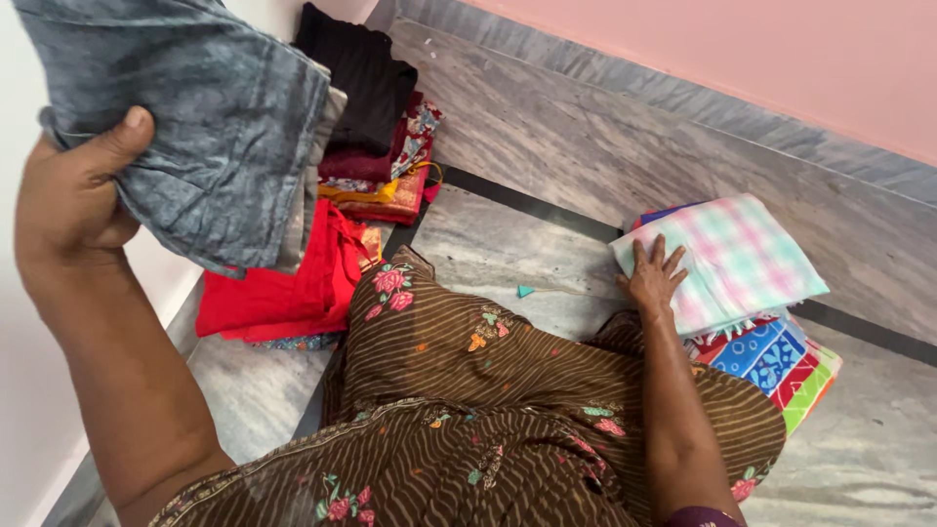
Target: The person sits on the floor and folds various garments one by one, including shirts, pants, and patterned fabrics. They smooth each item, fold it neatly, and place it into a growing stack beside them.
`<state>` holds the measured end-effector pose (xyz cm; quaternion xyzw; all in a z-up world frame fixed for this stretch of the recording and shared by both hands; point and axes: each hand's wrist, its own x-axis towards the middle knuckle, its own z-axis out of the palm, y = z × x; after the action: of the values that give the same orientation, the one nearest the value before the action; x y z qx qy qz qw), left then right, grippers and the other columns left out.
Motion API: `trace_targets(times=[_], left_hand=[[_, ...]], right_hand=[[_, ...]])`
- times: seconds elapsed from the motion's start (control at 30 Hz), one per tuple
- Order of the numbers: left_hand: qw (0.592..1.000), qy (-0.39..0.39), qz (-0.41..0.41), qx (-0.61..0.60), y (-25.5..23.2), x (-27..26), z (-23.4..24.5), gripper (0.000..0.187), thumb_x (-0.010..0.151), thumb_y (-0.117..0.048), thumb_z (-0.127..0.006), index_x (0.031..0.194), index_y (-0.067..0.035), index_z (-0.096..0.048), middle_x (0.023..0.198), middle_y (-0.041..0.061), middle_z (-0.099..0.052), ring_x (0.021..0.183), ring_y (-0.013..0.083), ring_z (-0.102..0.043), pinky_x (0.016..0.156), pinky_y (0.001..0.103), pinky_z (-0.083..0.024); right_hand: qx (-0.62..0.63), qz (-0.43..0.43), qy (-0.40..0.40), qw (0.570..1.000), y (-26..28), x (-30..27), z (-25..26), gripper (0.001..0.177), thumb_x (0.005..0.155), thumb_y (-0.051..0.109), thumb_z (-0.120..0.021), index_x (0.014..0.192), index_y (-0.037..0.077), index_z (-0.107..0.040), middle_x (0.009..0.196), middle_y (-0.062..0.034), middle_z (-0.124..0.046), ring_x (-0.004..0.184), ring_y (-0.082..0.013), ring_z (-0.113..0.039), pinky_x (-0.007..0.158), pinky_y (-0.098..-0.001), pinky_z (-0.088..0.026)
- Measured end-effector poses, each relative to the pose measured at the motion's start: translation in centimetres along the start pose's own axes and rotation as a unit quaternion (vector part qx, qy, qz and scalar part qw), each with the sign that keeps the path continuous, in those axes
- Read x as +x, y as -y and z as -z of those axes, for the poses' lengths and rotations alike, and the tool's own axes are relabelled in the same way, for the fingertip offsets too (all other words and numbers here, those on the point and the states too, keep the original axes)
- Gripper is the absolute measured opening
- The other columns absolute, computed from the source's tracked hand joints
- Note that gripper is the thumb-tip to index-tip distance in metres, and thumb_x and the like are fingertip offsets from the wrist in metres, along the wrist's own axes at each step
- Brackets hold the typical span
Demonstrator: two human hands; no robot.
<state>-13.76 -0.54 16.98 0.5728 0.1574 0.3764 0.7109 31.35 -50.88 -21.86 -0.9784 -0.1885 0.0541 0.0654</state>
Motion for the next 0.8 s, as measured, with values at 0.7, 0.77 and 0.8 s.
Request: trace_targets(times=[0.7,0.77,0.8], left_hand=[[0.658,-0.178,0.116,0.723,27.8,-4.7,18.1,0.050,0.105,-0.042,-0.065,0.125,0.004,-0.066,0.128,0.029,-0.066,0.124,0.0470,-0.064,0.104,0.056,-0.051],[0.698,-0.129,0.034,0.703,28.9,-5.0,15.5,0.057,0.106,-0.049,-0.055,0.136,-0.001,-0.058,0.147,0.025,-0.055,0.140,0.0429,-0.046,0.115,0.061,-0.041],[0.694,-0.117,0.047,0.709,29.6,-4.8,14.0,0.060,0.103,-0.051,-0.055,0.142,-0.005,-0.053,0.154,0.025,-0.045,0.144,0.0460,-0.035,0.114,0.068,-0.031]], right_hand=[[0.002,0.002,-0.055,0.998,0.4,-0.4,-0.2,0.082,0.083,0.037,-0.080,0.156,0.026,-0.044,0.174,-0.0159,-0.014,0.155,-0.0539,0.002,0.114,-0.0795,-0.012],[-0.001,0.006,-0.077,0.997,0.7,-0.5,-0.3,0.086,0.083,0.040,-0.080,0.158,0.026,-0.042,0.174,-0.0167,-0.013,0.156,-0.0541,0.003,0.113,-0.0810,-0.011],[-0.002,0.006,-0.090,0.996,0.9,-0.5,-0.3,0.088,0.083,0.041,-0.080,0.160,0.026,-0.041,0.174,-0.0171,-0.012,0.156,-0.0541,0.004,0.113,-0.0817,-0.010]])
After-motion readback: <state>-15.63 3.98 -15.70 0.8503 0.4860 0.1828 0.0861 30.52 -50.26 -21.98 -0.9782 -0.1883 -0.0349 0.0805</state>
